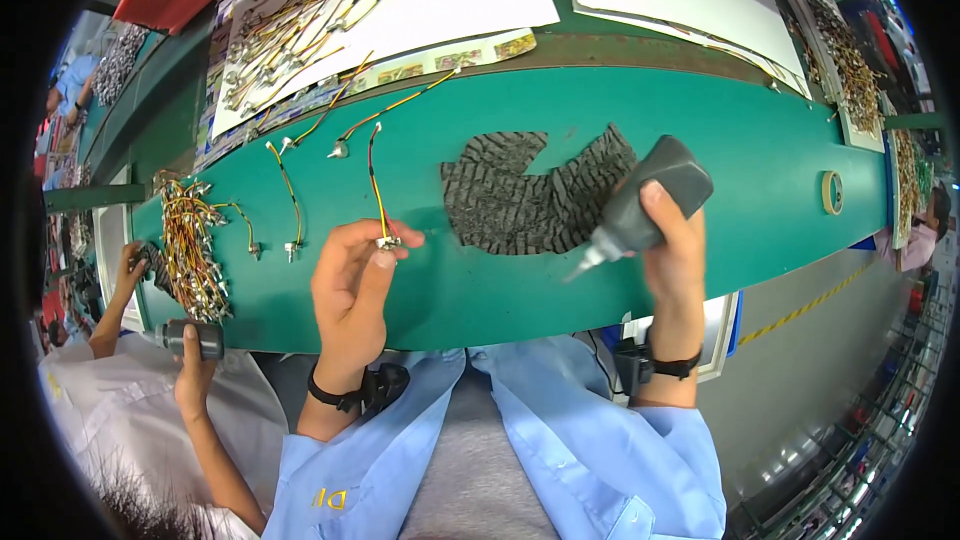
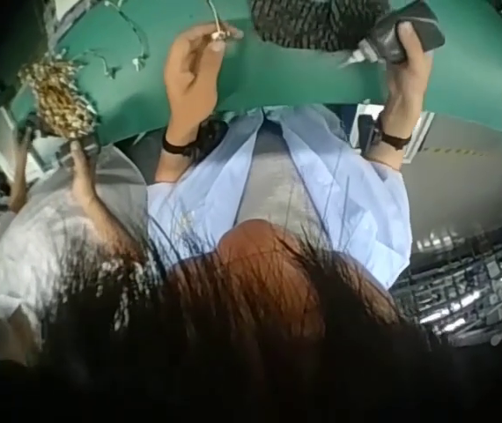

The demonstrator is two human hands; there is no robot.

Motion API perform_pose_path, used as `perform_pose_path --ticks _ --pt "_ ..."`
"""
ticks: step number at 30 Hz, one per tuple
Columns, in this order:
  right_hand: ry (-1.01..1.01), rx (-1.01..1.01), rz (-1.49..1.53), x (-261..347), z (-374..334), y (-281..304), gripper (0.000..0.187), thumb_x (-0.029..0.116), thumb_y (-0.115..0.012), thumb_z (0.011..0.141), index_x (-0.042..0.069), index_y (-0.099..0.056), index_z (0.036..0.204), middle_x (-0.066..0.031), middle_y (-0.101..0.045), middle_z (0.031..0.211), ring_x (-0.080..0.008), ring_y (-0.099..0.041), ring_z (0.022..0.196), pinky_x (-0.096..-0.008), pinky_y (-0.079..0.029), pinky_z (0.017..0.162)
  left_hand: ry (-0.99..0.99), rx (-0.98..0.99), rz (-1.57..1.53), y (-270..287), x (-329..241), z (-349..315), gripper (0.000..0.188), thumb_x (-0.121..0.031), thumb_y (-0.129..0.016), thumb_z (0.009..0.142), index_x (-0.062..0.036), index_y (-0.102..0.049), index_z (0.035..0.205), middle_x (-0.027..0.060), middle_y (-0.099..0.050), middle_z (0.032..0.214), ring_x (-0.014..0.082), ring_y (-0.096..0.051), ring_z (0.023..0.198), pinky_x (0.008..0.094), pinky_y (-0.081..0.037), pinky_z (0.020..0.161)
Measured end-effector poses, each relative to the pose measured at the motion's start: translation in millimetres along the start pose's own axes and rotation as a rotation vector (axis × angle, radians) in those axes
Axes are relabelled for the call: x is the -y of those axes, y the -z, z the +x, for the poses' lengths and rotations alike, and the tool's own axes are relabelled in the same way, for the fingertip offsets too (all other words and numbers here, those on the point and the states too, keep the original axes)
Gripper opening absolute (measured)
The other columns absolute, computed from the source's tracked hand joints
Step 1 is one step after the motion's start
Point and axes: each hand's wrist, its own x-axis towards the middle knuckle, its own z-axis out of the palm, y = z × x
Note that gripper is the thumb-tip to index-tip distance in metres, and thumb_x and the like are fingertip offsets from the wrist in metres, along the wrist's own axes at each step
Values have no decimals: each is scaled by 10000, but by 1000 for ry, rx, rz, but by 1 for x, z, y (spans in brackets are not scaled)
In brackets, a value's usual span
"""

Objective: The person picks up a wire assembly, applies liquid from a squeeze bottle to the component at the end, and sets it down. This process is repeated for several more wire assemblies taken from a pile on the table.

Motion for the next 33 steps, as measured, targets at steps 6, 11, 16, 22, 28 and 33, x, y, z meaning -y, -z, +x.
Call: perform_pose_path --ticks 6,11,16,22,28,33 --pt "-223 -280 -24 2 3 11 363 295 -627 893 -5 -543 1079 -112 -625 886 -185 -624 684 -255 -517 551 -163 41 -152 15 -7 -6 196 -16 -505 964 25 -512 1156 170 -619 1087 237 -608 1013 378 -481 901" --pt "-195 -306 286 -7 -13 8 353 213 -615 894 -29 -537 1139 -148 -645 971 -206 -653 738 -257 -550 582 -202 48 -240 19 -5 -8 202 -7 -503 959 28 -511 1158 168 -620 1090 261 -613 1022 405 -481 921" --pt "-142 -202 704 -10 -31 14 370 180 -593 901 -37 -515 1190 -204 -612 1118 -283 -632 971 -368 -559 803 -173 45 -247 20 1 -10 208 -10 -506 959 19 -513 1164 167 -624 1091 259 -612 1026 412 -480 926" --pt "-21 -272 1136 -16 -40 33 394 123 -602 872 -37 -506 1219 -218 -560 1227 -331 -539 1139 -453 -473 1001 -128 39 -254 17 6 -9 201 -41 -521 963 6 -523 1158 160 -630 1086 256 -612 1032 399 -478 918" --pt "-55 -175 1326 -12 -34 30 472 203 -605 866 -34 -476 1253 -162 -566 1136 -306 -536 1110 -382 -461 907 -82 -23 -174 8 3 -8 201 -97 -535 957 20 -529 1120 172 -640 1003 281 -600 983 412 -461 884" --pt "10 -232 668 -6 -26 31 484 208 -575 879 -16 -448 1288 -156 -552 1118 -290 -529 1121 -358 -419 905 -80 6 -156 7 7 -8 196 -80 -539 959 21 -534 1127 165 -639 1039 267 -611 1009 378 -473 881"
